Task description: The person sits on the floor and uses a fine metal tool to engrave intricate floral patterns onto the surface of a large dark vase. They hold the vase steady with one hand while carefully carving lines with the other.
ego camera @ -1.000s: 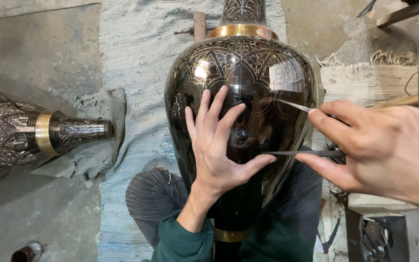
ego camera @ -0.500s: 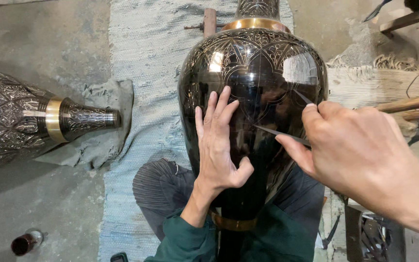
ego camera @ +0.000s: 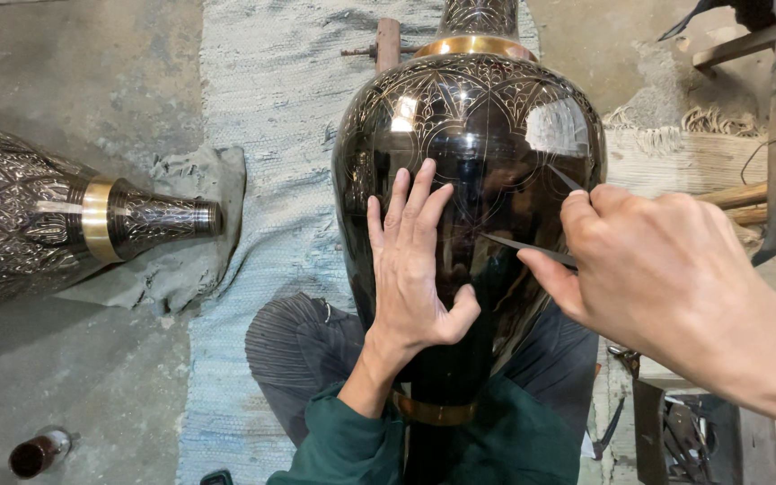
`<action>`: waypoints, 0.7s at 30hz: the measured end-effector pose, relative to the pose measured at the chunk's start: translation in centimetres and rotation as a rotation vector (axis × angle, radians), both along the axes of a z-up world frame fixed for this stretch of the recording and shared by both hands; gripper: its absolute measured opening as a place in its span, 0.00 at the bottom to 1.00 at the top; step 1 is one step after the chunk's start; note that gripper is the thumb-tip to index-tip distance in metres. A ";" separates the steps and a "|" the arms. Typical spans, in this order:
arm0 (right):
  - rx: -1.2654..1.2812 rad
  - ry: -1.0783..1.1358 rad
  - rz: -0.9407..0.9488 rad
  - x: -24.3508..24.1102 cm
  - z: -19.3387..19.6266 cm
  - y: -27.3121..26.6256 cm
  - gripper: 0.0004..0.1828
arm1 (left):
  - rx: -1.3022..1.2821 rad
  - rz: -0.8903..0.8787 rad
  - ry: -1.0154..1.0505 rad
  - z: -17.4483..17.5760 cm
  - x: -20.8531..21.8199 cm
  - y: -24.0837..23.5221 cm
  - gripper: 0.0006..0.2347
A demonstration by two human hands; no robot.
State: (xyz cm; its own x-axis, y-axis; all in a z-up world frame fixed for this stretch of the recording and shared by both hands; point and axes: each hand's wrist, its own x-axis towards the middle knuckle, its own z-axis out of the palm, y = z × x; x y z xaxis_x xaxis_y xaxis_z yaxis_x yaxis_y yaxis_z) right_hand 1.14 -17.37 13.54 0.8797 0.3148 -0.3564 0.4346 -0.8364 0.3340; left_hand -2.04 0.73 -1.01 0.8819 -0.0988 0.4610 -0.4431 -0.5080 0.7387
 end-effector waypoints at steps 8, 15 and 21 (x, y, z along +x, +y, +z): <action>-0.173 0.228 -0.144 4.3 3.5 0.2 0.31 | 0.098 -0.263 -0.069 4.9 4.4 -2.5 0.30; 0.364 -0.054 -0.042 6.4 4.9 -0.6 0.17 | 0.244 -0.261 -0.050 7.7 8.4 -4.8 0.06; 0.492 -0.178 0.060 6.4 4.8 -0.9 0.22 | 0.089 -0.148 -0.302 7.1 9.5 -6.8 0.05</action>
